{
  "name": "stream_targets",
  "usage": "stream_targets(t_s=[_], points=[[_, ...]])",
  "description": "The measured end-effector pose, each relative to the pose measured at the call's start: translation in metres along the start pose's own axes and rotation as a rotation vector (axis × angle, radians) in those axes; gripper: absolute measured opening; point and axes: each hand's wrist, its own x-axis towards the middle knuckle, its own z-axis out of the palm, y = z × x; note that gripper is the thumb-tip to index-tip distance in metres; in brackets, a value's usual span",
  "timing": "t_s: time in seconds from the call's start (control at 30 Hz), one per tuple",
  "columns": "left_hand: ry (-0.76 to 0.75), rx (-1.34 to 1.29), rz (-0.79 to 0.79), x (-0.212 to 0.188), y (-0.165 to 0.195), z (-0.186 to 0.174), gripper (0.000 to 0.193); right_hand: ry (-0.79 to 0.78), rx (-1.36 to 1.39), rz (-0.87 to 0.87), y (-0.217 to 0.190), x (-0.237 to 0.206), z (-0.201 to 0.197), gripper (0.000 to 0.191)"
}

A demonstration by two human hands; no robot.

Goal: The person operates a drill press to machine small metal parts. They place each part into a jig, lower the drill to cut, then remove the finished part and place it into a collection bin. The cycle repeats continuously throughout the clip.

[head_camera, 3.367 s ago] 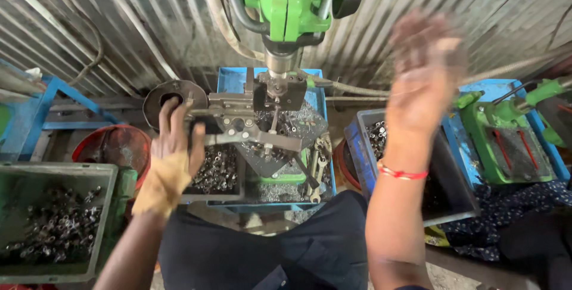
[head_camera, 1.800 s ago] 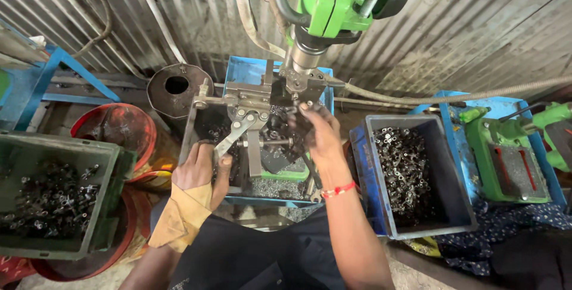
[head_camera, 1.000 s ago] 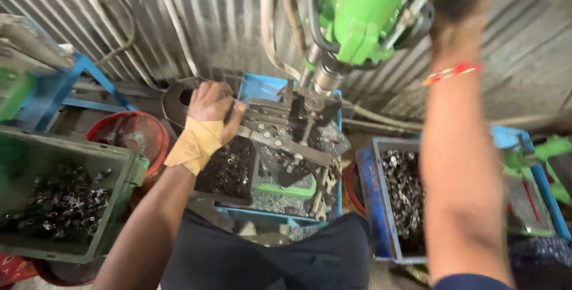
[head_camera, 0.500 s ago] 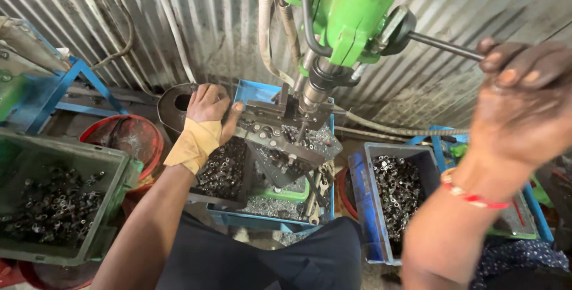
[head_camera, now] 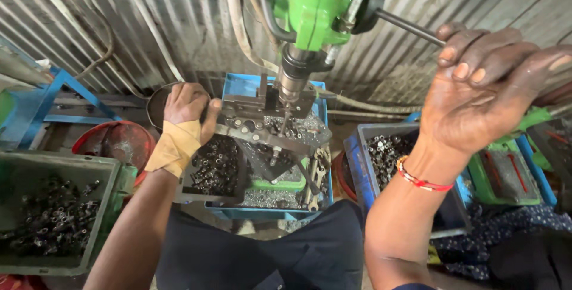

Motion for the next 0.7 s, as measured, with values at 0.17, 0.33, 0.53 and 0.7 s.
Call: stream_targets(t_s=[0.17, 0.33, 0.53, 0.7], points=[[-0.002, -0.008, 0.018, 0.0, 0.001, 0.003, 0.01, 0.003, -0.019, -0.012, -0.002, -0.007, 0.005, 0.054], [0.0, 0.006, 0.029, 0.001, 0.001, 0.005, 0.01, -0.014, -0.03, -0.024, -0.001, -0.011, 0.008, 0.058], [-0.007, -0.01, 0.02, 0.001, 0.005, 0.006, 0.009, -0.075, -0.074, -0.074, 0.0, -0.012, 0.006, 0.057], [-0.026, -0.016, -0.003, 0.002, 0.007, 0.006, 0.011, -0.105, -0.12, -0.108, 0.002, -0.016, 0.003, 0.056]])
